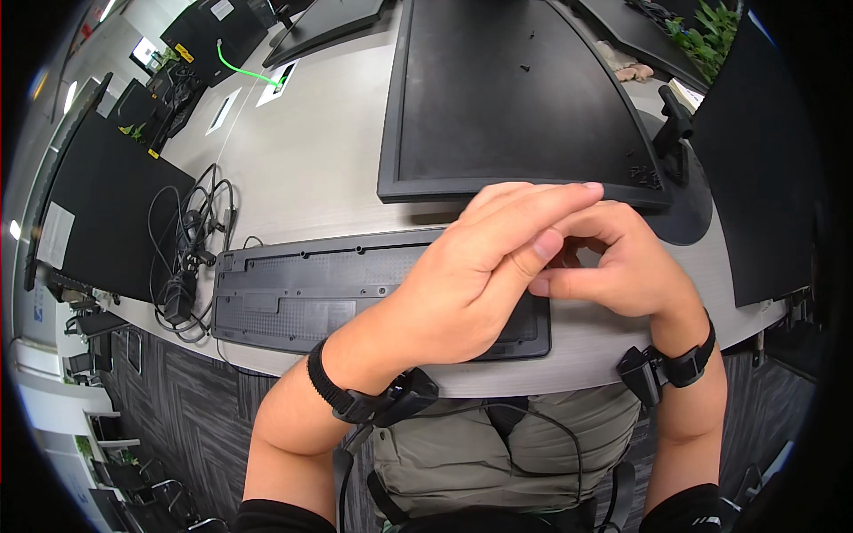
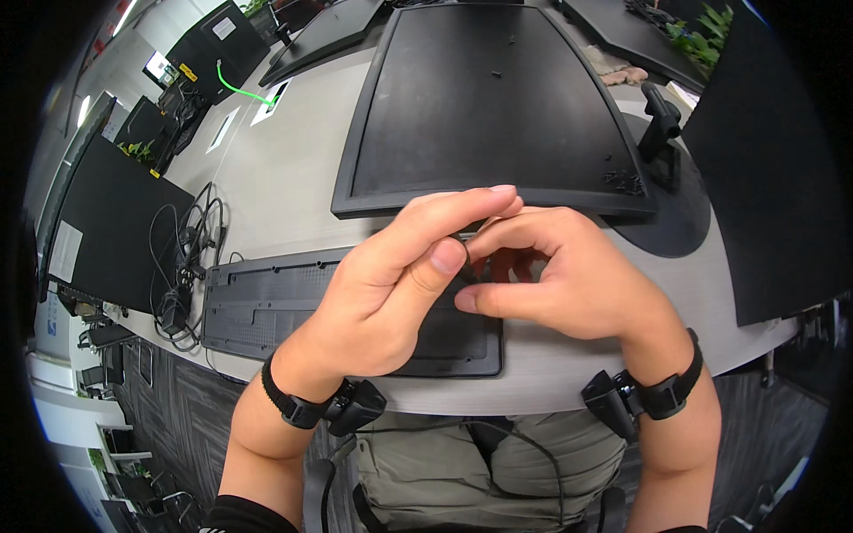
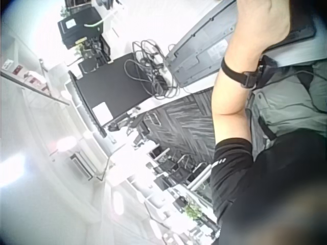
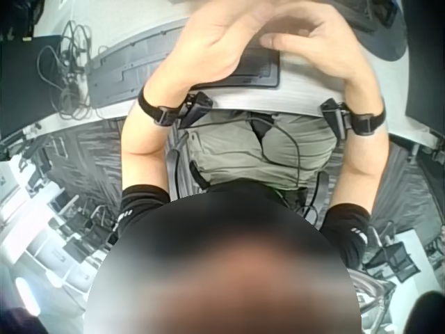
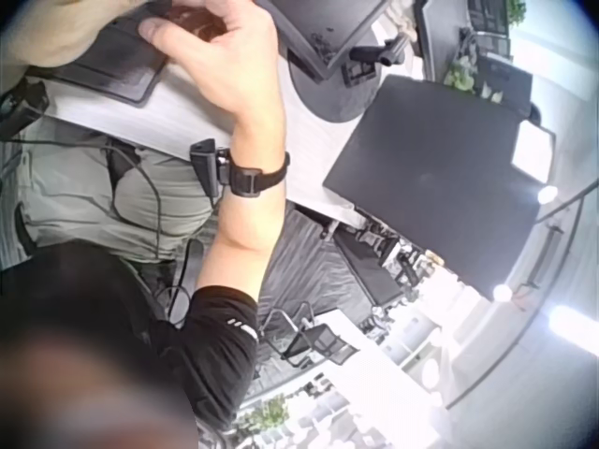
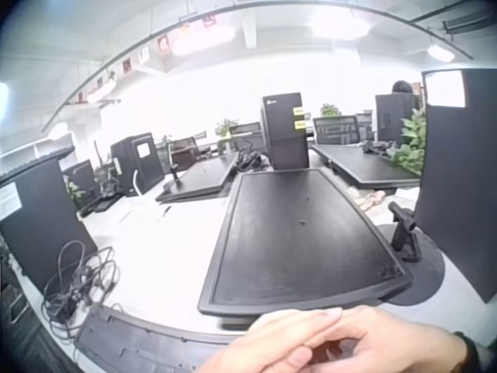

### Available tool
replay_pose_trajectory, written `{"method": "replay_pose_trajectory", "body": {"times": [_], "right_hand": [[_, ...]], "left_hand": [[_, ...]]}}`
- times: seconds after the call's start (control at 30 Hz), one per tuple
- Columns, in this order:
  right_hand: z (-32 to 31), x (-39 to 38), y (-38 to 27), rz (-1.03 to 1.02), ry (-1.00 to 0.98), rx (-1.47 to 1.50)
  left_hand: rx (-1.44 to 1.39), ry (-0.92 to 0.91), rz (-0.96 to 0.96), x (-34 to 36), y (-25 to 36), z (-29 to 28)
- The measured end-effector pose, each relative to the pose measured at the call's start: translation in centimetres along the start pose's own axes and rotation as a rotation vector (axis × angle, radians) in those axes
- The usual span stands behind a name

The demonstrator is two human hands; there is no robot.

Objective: Using a screwdriver to unscrew and open a computer keyboard for repair.

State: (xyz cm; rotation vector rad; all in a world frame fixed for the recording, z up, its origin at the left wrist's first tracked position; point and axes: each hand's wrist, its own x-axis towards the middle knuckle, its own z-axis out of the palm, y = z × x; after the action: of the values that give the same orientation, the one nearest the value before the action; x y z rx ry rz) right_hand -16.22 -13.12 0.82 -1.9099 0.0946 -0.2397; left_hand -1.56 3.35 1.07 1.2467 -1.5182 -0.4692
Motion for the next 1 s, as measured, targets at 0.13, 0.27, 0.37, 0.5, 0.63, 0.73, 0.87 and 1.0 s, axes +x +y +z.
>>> {"method": "replay_pose_trajectory", "body": {"times": [0.13, 0.27, 0.37, 0.5, 0.63, 0.73, 0.87, 1.0], "right_hand": [[0.6, 0.3, 0.4, -0.109, 0.108, 0.043], [0.3, 0.3, 0.0, -0.095, 0.094, -0.103], [0.0, 0.2, -0.3, -0.139, 0.099, -0.152], [0.0, 0.2, -0.3, -0.183, 0.104, -0.19], [0.3, 0.3, -0.2, -0.291, 0.124, -0.202], [0.3, 0.2, -0.5, -0.273, 0.126, -0.179], [0.0, 0.0, -0.7, -0.114, 0.081, -0.126], [0.2, 0.1, -0.4, -0.098, 0.088, -0.119]], "left_hand": [[-0.059, 0.008, 0.008, -0.1, 0.0, 0.4], [-0.139, 0.069, -0.095, -0.3, 0.0, 0.5], [-0.073, 0.053, -0.057, -0.2, -0.1, 0.0], [-0.013, 0.068, 0.019, -0.2, -0.2, 0.0], [-0.017, 0.055, 0.024, -0.1, -0.1, -0.1], [-0.056, 0.03, 0.008, -0.1, 0.1, -0.3], [-0.11, 0.023, -0.057, -0.3, 0.7, -0.1], [-0.064, 0.039, -0.011, -0.1, 0.4, -0.2]]}}
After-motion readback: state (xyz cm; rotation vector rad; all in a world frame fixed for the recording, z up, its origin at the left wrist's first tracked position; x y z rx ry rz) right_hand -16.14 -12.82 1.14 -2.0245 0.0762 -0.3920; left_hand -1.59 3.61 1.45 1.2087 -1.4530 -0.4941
